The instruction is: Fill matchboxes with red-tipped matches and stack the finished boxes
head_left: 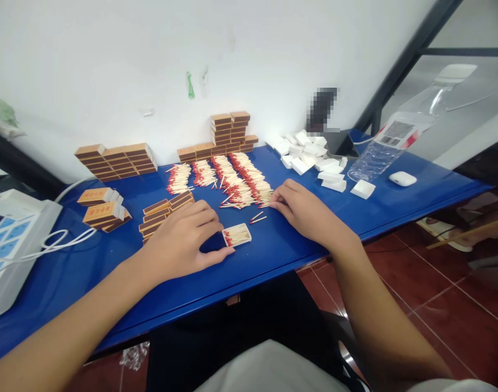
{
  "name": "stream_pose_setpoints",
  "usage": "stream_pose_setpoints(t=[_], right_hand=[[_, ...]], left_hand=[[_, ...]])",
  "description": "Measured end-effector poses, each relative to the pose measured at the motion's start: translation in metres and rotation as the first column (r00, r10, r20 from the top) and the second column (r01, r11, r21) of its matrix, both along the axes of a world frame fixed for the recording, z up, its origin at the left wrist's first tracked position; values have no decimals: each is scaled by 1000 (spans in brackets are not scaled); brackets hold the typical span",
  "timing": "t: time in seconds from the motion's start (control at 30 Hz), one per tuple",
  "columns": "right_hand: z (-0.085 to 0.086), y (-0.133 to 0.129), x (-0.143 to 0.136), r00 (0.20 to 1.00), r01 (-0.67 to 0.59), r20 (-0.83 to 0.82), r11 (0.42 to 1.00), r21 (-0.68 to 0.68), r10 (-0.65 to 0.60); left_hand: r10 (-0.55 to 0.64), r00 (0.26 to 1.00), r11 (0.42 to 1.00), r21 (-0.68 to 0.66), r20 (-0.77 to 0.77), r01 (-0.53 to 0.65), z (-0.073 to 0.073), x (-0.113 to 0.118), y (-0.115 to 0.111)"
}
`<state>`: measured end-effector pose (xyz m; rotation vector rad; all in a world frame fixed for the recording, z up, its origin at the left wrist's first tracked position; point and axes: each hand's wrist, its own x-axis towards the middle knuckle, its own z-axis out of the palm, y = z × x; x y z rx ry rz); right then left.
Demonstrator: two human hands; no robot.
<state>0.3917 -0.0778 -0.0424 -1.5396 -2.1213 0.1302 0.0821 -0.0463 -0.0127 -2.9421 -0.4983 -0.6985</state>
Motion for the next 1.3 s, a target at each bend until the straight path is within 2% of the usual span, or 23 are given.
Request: stream_pose_setpoints(t=[0.37,0.57,1.03,1.3], right_hand=[[5,-4,-1,1000,4,8,1000,-22,-3],[4,-3,-1,1000,-10,8,1000,8,10],[2,-1,-3,1000,-9,15,999,-31,10],[3,-4,-18,998,-63,-8,998,-11,63]], left_hand=[[-10,1000,1000,-3,8,10,0,0,0],[-7,1000,1000,6,5,6,0,0,0],[-16,1000,1000,7,11,16,0,0,0],[-21,1000,1000,3,20,21,-1,0,1]])
